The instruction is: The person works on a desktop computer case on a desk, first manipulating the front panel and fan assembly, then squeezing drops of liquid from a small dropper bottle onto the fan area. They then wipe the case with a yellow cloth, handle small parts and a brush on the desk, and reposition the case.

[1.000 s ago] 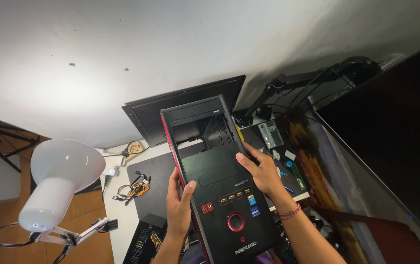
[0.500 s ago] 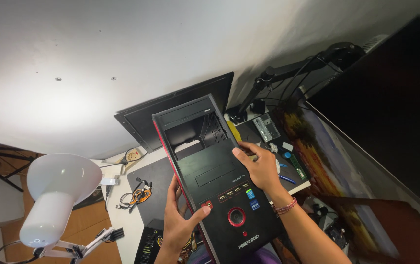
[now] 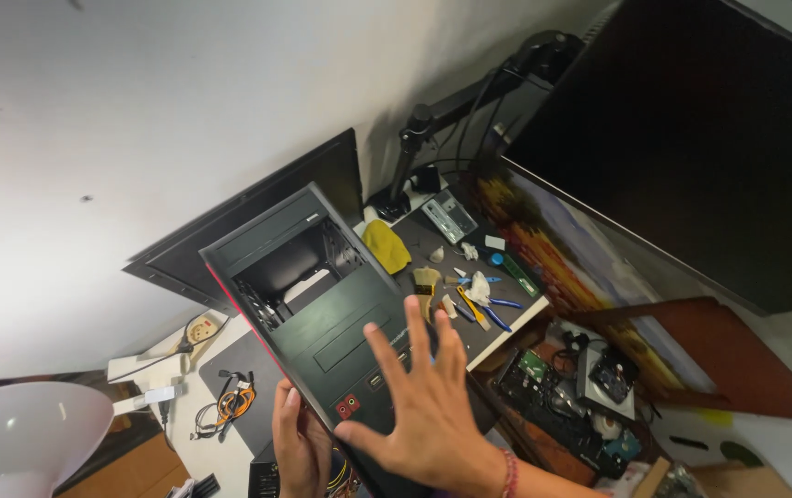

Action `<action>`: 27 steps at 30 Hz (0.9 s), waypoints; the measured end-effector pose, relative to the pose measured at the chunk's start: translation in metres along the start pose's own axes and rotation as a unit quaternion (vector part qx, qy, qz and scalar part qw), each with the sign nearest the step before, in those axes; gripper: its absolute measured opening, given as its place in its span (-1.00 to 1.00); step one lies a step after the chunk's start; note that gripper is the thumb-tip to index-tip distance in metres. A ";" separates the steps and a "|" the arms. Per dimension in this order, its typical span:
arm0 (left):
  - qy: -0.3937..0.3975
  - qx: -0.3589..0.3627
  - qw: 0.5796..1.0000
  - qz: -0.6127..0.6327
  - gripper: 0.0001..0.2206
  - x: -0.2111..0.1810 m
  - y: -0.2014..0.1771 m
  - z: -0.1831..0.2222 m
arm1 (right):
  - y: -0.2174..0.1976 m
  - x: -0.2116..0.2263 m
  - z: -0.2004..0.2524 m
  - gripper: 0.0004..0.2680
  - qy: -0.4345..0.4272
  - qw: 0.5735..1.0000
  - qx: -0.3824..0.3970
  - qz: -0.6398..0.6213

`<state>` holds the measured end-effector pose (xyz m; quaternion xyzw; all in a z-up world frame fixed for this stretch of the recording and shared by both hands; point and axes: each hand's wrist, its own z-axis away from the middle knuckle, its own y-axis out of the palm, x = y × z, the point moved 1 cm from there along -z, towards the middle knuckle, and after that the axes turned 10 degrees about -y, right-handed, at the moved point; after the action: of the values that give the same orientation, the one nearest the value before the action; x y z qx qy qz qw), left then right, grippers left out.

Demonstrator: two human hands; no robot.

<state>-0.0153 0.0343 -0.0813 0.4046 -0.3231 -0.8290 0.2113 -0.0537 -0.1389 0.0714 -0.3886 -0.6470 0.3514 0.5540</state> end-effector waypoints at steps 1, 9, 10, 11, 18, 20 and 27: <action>0.005 0.004 1.000 0.006 -0.74 0.001 0.001 0.000 | 0.006 0.004 0.001 -0.17 -0.026 1.000 0.001 0.004; -0.017 -0.032 0.998 -0.049 -0.86 0.018 -0.012 -0.015 | 0.009 0.007 -0.010 -0.13 -0.035 0.999 0.022 -0.002; -0.028 -0.045 0.996 -0.077 -0.89 0.019 -0.010 -0.017 | 0.007 0.006 -0.014 -0.13 -0.021 1.000 0.013 0.000; -0.021 -0.059 0.996 -0.067 -0.89 0.021 -0.006 -0.021 | 0.003 0.002 -0.018 -0.13 -0.035 0.999 0.026 -0.004; -0.056 0.016 0.985 -0.163 -0.86 0.015 0.007 -0.026 | -0.004 -0.073 -0.028 -0.34 0.071 0.992 -0.034 -0.096; -0.059 0.038 0.984 -0.161 -0.85 0.005 0.014 -0.021 | -0.001 -0.117 -0.026 -0.46 0.150 0.965 -0.029 -0.214; -0.068 -0.016 0.981 -0.179 -0.80 -0.014 0.016 0.006 | 0.012 -0.236 -0.003 -0.65 0.342 0.910 -0.085 -0.217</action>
<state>-0.0104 0.0344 -0.0597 0.3949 -0.2460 -0.8841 0.0435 -0.0294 -0.3438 -0.0433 -0.3802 -0.5138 0.0119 0.7690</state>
